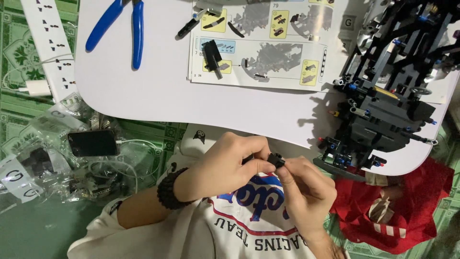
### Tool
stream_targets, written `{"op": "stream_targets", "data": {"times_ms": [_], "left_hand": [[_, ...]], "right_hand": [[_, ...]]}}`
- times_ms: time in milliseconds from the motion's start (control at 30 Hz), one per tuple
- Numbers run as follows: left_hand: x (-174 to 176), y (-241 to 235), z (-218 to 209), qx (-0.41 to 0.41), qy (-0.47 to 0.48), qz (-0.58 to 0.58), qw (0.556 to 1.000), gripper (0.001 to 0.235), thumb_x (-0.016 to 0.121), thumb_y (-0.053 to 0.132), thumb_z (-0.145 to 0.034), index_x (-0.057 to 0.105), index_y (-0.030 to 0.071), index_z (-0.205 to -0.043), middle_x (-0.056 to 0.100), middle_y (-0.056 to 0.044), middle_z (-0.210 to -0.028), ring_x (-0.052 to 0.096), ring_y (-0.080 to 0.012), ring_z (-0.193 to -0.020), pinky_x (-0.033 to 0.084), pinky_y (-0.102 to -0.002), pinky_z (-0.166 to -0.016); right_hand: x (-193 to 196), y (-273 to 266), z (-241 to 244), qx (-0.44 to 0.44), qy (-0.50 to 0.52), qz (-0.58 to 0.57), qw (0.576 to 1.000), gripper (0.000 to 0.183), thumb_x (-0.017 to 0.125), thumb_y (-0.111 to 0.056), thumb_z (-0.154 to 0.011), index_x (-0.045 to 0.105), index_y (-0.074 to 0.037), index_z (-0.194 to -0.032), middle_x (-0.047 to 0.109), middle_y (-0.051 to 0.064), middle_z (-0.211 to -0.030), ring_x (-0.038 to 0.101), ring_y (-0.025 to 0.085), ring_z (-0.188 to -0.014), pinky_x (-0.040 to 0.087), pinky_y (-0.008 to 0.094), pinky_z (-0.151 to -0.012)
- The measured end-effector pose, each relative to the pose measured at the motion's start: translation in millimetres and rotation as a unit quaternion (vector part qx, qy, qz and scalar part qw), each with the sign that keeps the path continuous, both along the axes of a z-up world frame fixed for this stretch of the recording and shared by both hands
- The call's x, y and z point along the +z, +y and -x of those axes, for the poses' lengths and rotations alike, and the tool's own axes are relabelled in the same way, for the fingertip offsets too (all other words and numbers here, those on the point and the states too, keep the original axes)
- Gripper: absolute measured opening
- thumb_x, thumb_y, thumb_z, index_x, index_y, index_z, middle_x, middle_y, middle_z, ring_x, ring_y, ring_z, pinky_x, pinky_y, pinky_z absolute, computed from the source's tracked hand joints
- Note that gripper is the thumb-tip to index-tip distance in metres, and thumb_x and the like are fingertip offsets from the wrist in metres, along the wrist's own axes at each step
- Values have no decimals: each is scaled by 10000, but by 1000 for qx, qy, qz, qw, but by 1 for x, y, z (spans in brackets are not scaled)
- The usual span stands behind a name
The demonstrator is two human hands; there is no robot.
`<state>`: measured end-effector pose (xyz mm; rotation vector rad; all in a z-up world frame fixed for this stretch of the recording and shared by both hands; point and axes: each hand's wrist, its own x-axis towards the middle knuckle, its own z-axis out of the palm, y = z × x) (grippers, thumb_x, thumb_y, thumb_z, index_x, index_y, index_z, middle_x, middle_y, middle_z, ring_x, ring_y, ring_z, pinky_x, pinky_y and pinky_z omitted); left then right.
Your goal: The person assembles a complex Lego Technic model by connecting small black and grey pieces to a larger chassis. They use a pair of blue pliers to separate a tightly fitted component and continue attaching additional parts according to an instruction manual.
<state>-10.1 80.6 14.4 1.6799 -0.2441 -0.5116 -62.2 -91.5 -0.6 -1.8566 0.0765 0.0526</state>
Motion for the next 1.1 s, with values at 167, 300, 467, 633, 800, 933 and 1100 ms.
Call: {"op": "stream_targets", "data": {"times_ms": [167, 300, 467, 633, 800, 933, 1100], "left_hand": [[-2, 1, -7, 6, -11, -3, 1000, 126, 682, 41, -758, 562, 43, -718, 561, 16, -564, 433, -83, -451, 352, -217, -429], [1, 8, -30, 35, -61, -105, 992, 115, 637, 92, -774, 668, 33, -869, 707, -29, -693, 574, -97, -472, 446, -212, -436], [-18, -4, -37, 67, -195, -255, 945, 245, 672, 155, -787, 542, 23, -947, 625, -76, -584, 582, -226, -428, 442, -345, -410], [-24, 18, -55, 78, -275, -332, 899, 351, 560, 120, -924, 401, 19, -1220, 538, 39, -669, 390, -51, -380, 278, -170, -281], [-3, 26, -78, 37, -374, -301, 876, 498, 518, -126, -855, 290, -40, -1289, 476, -201, -1218, 599, -201, -550, 565, -274, -544], [-15, 24, -85, 14, -342, -297, 891, 671, 624, 17, -878, 229, 112, -1411, 579, -177, -1240, 635, -298, -999, 542, -395, -879], [-14, 31, -66, 129, -374, -515, 761, 354, 745, 130, -828, 635, -44, -1116, 504, -154, -1102, 410, -291, -936, 326, -377, -815]], "right_hand": [[2, 7, -8, -4, -9, 0, 1000, 70, 609, 60, -802, 614, 75, -870, 621, 77, -769, 417, 65, -545, 309, 163, -470], [3, 18, -12, 57, -50, 24, 997, 521, 570, 45, -820, 395, 62, -1310, 533, 209, -1242, 635, 183, -876, 559, 250, -783], [10, 17, -11, 57, -34, 36, 997, 330, 578, 29, -816, 495, 34, -1135, 475, 166, -1219, 606, 158, -840, 539, 230, -719], [-4, 6, -3, 95, -47, 6, 994, 183, 585, 41, -782, 607, 58, -963, 609, 168, -1072, 612, 142, -769, 539, 199, -660], [1, 9, -7, 157, -42, 6, 987, 92, 601, 7, -762, 638, 13, -846, 670, 104, -927, 636, 173, -780, 512, 235, -679], [7, 2, -12, 186, -46, 4, 981, 98, 596, -5, -773, 638, 14, -859, 665, 111, -927, 621, 172, -717, 500, 234, -655], [-1, -12, -9, 186, -37, -44, 981, 110, 581, 11, -779, 640, 28, -870, 679, 121, -858, 579, 146, -600, 473, 212, -555]]}}
